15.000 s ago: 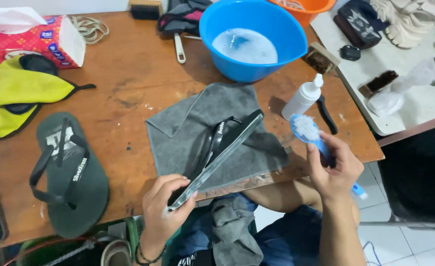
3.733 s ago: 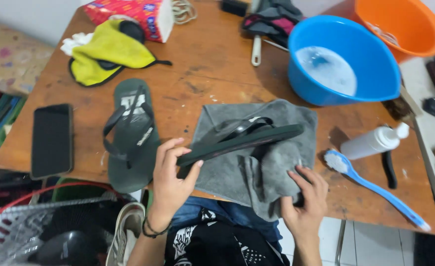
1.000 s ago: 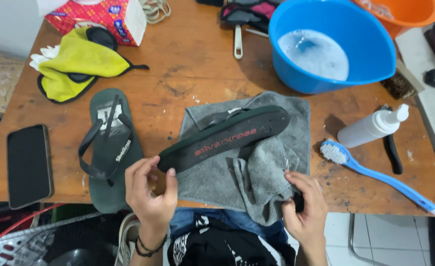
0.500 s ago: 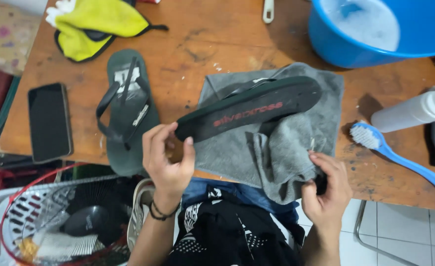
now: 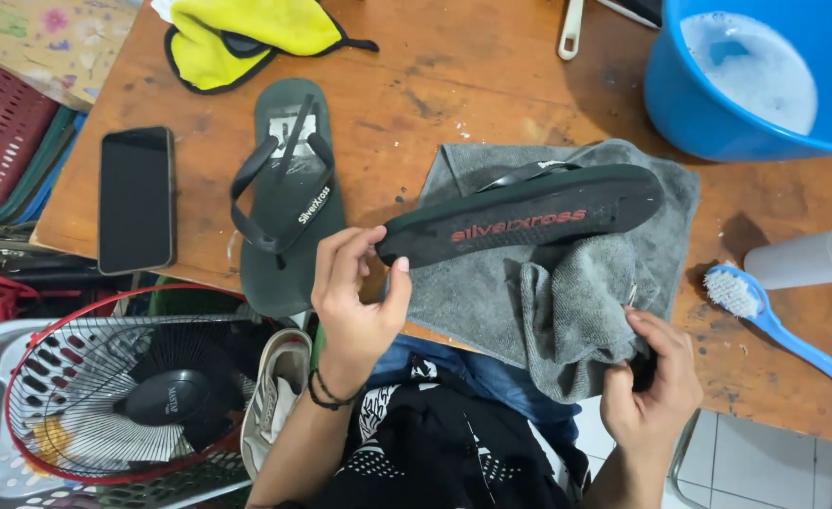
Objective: Scrubbing the sole and edges of a flip-flop with a brush and soapy water, then wiping it clean.
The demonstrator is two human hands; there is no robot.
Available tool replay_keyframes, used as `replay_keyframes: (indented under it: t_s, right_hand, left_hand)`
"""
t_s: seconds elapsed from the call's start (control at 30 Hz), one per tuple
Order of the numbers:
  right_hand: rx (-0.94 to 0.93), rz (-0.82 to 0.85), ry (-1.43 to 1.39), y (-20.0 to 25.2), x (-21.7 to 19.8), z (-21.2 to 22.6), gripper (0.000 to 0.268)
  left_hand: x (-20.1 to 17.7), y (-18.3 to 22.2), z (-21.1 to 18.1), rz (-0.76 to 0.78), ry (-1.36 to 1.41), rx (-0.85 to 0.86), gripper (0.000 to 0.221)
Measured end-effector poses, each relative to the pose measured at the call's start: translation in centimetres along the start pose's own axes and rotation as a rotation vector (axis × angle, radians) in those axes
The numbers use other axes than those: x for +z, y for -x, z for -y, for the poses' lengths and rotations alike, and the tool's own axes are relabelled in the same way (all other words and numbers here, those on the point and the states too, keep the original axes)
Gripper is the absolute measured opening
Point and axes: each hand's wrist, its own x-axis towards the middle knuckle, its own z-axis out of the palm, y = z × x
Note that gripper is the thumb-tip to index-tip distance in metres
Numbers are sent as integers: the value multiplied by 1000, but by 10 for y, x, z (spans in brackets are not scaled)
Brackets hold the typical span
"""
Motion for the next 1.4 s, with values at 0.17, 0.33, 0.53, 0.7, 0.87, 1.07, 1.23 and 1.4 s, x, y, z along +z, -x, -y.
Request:
replay_keyframes:
  t_s: [0.17,0.33,0.53,0.7,0.87,1.07,1.23,1.4]
  right_hand:
    - [-5,-7,-17,-1,1,-1,40]
    - [-22,-6,-2,1,1,-8,43]
    - [-22,0,6,2,1,-8,44]
    - [-9,0,2,0,1,-6,43]
    - [-7,-3,-29,0,2,-5,44]
    - [8,-2,-16,1,1,-7,43]
    - [5,-3,-14,0,1,-7,43]
    - [1,-5,11,-2,0,-5,41]
  left_hand:
    - [1,-1,2,-4,3,2,25]
    - [1,-2,0,-2,-5,12,24]
    - [1,-1,1,-3,1,18,24]
    - [1,-2,0,1,-9,30,24]
    - [1,-2,1,0,-20,31,24]
    - [3,2,5,6,-25,21,23]
    - [1,0,2,12,-28,18,24]
    - [0,0,1,13,-29,18,25]
